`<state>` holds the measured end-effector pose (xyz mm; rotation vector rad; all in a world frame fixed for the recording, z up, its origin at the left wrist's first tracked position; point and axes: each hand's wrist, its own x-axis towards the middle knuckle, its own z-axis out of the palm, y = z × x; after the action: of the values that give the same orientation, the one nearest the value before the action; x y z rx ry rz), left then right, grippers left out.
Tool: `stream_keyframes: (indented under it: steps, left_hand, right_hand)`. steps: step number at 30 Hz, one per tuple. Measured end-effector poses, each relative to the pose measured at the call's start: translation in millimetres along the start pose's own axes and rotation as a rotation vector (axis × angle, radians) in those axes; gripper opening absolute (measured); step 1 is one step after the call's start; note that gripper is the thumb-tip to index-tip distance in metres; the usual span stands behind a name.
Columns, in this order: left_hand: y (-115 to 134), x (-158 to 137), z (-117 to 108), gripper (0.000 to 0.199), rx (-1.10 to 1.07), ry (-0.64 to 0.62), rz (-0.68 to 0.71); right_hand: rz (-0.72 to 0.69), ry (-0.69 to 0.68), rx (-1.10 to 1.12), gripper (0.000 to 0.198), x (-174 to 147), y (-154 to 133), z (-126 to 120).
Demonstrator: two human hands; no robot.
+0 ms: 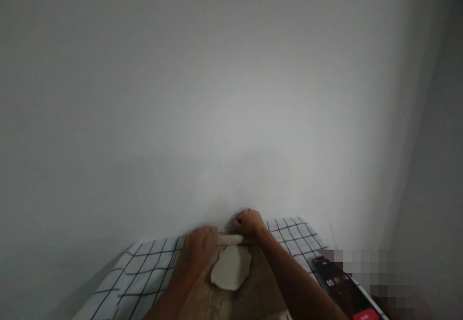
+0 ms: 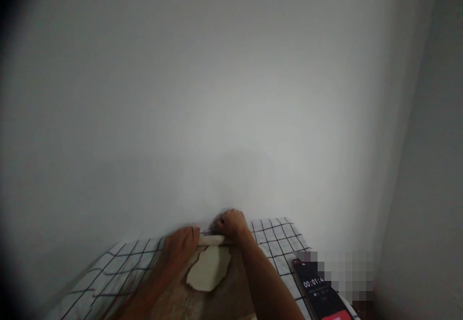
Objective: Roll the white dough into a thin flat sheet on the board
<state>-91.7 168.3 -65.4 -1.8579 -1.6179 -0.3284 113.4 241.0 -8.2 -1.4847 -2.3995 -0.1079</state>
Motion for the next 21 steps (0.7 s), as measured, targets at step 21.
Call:
stream_keyframes:
  steps: [21]
  left_hand:
    - [-7.0, -75.8, -49.4, 0.039, -0.273, 0.031, 0.213]
  right_hand:
    - [0.221, 0.060, 0.111, 0.040, -119.4, -40.2, -16.8]
